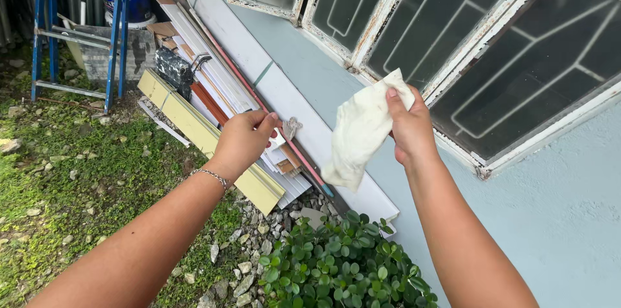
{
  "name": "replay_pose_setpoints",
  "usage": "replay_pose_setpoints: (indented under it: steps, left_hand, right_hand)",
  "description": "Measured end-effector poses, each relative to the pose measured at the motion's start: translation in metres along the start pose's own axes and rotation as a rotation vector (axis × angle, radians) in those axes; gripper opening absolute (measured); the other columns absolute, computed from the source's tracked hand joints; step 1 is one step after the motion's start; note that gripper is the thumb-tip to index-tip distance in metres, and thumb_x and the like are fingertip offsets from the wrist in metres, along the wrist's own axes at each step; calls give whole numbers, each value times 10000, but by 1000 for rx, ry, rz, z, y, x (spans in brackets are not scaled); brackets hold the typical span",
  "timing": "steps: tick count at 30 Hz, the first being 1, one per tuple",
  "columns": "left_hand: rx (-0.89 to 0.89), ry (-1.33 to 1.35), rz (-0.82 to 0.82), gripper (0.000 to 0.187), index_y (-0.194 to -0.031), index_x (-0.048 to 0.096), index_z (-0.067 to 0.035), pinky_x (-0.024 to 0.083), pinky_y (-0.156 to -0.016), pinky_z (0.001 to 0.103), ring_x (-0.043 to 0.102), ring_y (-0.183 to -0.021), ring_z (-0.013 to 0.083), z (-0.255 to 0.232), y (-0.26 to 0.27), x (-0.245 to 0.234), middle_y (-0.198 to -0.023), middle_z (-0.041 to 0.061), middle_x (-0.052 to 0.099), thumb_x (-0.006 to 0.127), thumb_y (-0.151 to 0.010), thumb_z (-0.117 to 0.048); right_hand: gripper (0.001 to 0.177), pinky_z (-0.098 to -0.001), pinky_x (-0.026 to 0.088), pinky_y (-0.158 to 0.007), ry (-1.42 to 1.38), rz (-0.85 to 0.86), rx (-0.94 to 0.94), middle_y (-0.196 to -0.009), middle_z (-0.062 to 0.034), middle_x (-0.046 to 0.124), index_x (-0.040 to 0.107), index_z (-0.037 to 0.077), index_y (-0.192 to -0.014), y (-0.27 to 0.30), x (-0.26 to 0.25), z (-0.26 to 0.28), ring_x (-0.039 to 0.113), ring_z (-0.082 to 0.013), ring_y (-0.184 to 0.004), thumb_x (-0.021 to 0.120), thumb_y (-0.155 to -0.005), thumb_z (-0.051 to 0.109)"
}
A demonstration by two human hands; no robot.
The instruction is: The person wets and wrings out a cloth with water from a hose, wipes down window panes and frames with the cloth, and then picks up a spray bottle.
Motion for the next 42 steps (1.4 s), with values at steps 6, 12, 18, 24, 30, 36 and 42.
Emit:
replay_pose_setpoints:
  steps: [6, 12, 18, 24, 30, 36, 42]
  left_hand:
    - [259, 70, 198, 488, -1258, 646, -63, 583, -735, 313, 693, -815, 161, -41, -53, 35, -1008, 51, 698, 723, -885, -369]
    - [404, 251, 422, 718, -1367, 502, -49, 582, -784, 314, 687, -915, 141, -80, -118, 51, -1053, 68, 688, 815, -812, -379]
    - [338, 247, 525, 440, -927, 672, -28, 571, -652, 301, 668, -718, 144, -81, -194, 20, -809, 67, 719, 881, -746, -370]
    - [442, 263, 486, 424, -844, 622, -49, 569, -623, 246, 674, -695, 79, -80, -262, -22, -793, 47, 727, 907, -721, -338]
    - [263, 436, 548, 285, -967, 557, -46, 479, -570, 275, 561, -660, 73, -51, -316, -59, -725, 20, 665, 786, -884, -194]
    - [543, 222, 415, 281, -1205, 706, -90, 527, -727, 228, 588, -740, 56, -59, -351, -99, -715, -32, 625, 725, -940, -183]
    - [354, 225, 511, 371, -1251, 647, -110, 539, -731, 277, 611, -782, 92, -61, -392, -104, -847, 8, 693, 658, -938, -310]
  right_hand:
    - [366, -339, 599, -883, -39, 119, -63, -1143, -70, 695, 531, 81, -1255, -51, 41, 13, 692, -184, -1054, 688, -938, 175]
    - [328, -322, 569, -924, 36, 264, -80, -1129, -38, 708, 598, 85, -1230, -80, 79, 33, 684, -143, -1053, 700, -949, 221]
    - [354, -347, 544, -811, 88, 20, -108, -1065, -37, 712, 551, 97, -1183, -128, 92, 40, 678, -148, -948, 735, -937, 273]
    - [360, -371, 592, -838, 42, -107, -50, -1089, -51, 706, 563, 102, -1176, -167, 127, 28, 695, -166, -985, 701, -928, 323]
    - [280, -354, 570, -875, -20, -156, 30, -1068, -38, 694, 617, 106, -1138, -210, 150, 21, 680, -167, -979, 674, -946, 302]
    - [219, -311, 429, -828, 136, -107, -138, -963, -21, 644, 645, 66, -1066, -273, 164, -2, 534, -131, -887, 712, -1059, 275]
    - [217, -307, 520, -768, -29, -21, -166, -934, -22, 664, 590, 104, -997, -331, 192, -13, 598, -113, -819, 650, -1073, 298]
Point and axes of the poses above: each hand's wrist, its own y-axis away from the middle knuckle, its own x-axis out of the palm, z = x × y, the point moved 7 cm from there along -y, towards the middle knuckle
